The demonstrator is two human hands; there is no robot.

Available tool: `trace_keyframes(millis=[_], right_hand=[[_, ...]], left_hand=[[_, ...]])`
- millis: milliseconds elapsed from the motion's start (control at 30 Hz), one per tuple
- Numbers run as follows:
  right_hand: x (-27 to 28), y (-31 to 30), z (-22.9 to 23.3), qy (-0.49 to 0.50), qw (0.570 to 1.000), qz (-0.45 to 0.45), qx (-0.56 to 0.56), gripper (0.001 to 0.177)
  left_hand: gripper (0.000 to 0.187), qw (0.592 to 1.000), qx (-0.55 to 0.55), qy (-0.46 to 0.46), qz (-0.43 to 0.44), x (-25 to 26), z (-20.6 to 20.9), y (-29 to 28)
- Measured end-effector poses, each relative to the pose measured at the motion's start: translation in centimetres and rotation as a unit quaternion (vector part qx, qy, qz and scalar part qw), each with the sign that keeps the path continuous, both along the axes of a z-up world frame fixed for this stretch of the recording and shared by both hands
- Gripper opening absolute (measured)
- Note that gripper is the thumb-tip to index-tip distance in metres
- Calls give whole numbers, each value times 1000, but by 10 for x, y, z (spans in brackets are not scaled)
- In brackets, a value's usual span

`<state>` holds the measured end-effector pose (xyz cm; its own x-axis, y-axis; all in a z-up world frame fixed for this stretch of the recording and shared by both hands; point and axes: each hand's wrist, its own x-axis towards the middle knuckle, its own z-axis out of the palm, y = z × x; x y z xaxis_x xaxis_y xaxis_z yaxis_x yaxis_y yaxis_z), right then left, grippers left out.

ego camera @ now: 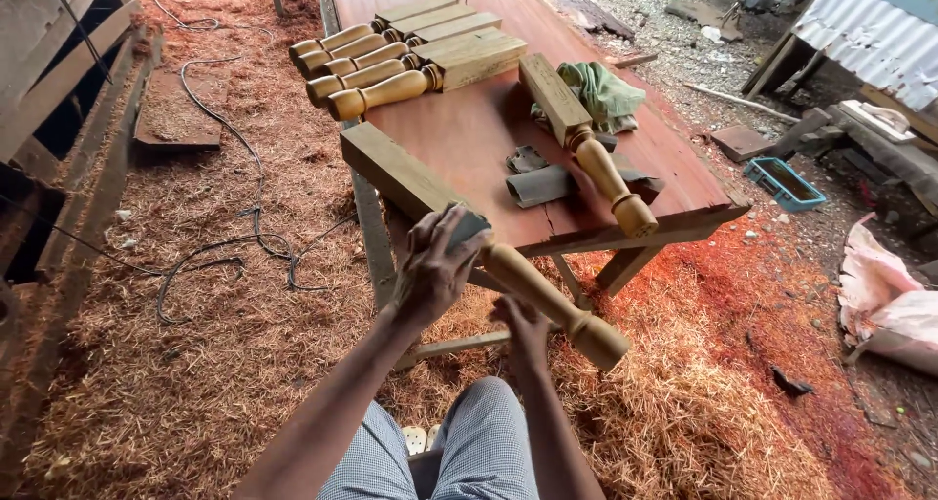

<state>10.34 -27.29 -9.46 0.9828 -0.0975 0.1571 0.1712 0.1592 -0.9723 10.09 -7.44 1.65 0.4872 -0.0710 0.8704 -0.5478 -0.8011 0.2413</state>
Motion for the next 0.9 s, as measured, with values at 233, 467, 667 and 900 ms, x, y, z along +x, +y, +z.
trace_keyframes(millis=[233, 467, 667, 900], right_hand=[[-11, -120, 72, -38, 972, 209, -105, 64], [-60, -96, 186, 98, 879, 206, -418, 73], [-75, -37, 213, 100, 676, 119, -720, 61], [-18, -23, 166, 0, 664, 95, -742, 48]], left_hand=[[52, 989, 141, 40, -8, -7, 2, -1], [47, 983, 179, 9, -30, 8, -19, 9], [51, 961, 277, -3, 3, -6, -16, 19], [46, 966, 242, -78, -45, 13, 7, 15]])
